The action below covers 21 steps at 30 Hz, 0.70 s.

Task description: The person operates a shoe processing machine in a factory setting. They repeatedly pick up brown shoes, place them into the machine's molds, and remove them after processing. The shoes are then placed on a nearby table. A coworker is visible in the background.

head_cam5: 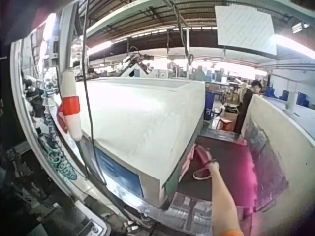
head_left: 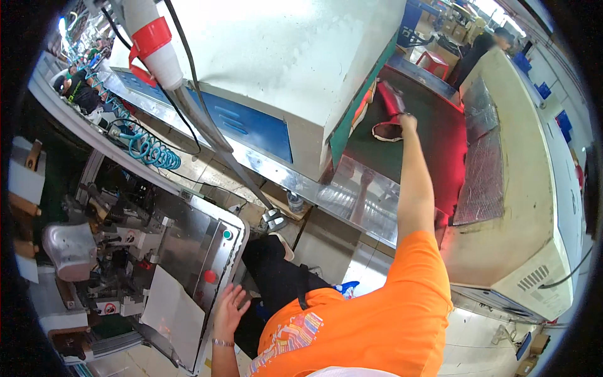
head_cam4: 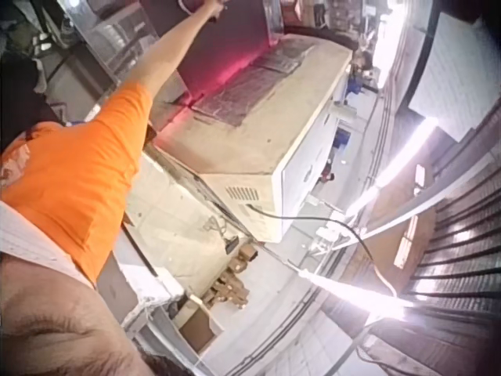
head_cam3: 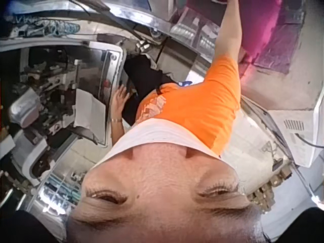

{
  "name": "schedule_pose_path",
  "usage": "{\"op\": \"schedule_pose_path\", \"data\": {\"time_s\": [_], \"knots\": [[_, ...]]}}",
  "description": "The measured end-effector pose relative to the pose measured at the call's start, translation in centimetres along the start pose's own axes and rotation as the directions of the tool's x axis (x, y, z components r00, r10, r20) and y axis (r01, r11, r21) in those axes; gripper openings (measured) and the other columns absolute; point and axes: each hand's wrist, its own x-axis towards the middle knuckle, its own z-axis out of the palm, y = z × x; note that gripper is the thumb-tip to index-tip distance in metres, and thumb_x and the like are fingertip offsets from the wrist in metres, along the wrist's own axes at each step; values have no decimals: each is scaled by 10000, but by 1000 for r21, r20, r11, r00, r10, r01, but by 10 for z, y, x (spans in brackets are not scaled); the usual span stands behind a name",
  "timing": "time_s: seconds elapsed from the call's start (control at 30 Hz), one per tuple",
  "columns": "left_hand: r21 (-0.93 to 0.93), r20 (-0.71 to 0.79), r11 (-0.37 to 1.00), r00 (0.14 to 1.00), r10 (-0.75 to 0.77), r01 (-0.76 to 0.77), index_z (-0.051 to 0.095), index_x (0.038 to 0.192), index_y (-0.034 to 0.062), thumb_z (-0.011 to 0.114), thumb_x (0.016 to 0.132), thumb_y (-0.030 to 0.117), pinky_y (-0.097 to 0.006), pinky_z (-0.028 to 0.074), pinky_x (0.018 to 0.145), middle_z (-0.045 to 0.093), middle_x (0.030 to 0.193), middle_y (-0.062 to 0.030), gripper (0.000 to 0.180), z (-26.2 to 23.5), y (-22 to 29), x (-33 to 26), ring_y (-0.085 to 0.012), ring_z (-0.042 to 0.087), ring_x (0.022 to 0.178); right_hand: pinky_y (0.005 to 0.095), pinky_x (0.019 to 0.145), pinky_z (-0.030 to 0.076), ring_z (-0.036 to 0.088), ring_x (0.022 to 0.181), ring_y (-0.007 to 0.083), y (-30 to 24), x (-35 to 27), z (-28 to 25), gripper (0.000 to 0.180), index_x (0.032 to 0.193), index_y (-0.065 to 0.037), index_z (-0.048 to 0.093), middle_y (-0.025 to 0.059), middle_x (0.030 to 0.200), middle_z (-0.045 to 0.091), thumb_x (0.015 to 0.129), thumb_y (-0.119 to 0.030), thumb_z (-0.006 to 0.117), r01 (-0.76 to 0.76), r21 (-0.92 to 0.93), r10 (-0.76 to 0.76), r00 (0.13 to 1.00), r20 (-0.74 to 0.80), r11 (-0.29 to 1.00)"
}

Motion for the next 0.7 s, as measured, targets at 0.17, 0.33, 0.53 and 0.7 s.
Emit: {"op": "schedule_pose_path", "data": {"time_s": [0.17, 0.33, 0.53, 0.7], "knots": [[-81, -187, 989, 973, -138, 125, 386, 1228, 121, 508, 865, 171, -450, 405, 874, 491, 1163, -77, 386, -2, -29, -28, -208, 482, 1052, 406, 663, 416, 548, 886, 203, 33, -79, 70, 515, 1213, -106, 473, 47, 1039, 583, 740, -203, 650, -357, 280, 308, 929, 206, 891], [4, -190, 985, 967, -168, 172, 409, 1201, 122, 514, 865, 164, -450, 413, 874, 488, 1179, -88, 354, 2, -22, -32, -213, 495, 1054, 435, 743, 387, 479, 1019, 210, 28, -61, 99, 496, 1246, -206, 444, 1, 1177, 505, 789, -312, 605, -343, 579, 199, 933, 299, 740], [68, -183, 951, 941, -285, 301, 380, 1210, 148, 539, 853, 128, -493, 431, 879, 482, 1193, -120, 391, -26, -17, -9, -235, 516, 1057, 433, 706, 441, 500, 977, 255, 37, -9, 106, 557, 1227, -142, 452, 70, 1107, 518, 782, -442, 600, -453, 644, 317, 891, 324, 617], [197, -167, 960, 972, -166, 198, 378, 1211, 94, 500, 870, 159, -398, 398, 893, 496, 1171, -100, 368, 31, 16, -19, -205, 496, 1060, 494, 538, 503, 562, 694, 222, 14, -42, 77, 337, 1004, -111, 576, 47, 866, 558, 809, -386, 572, -432, 755, 468, 863, 188, 493]]}}
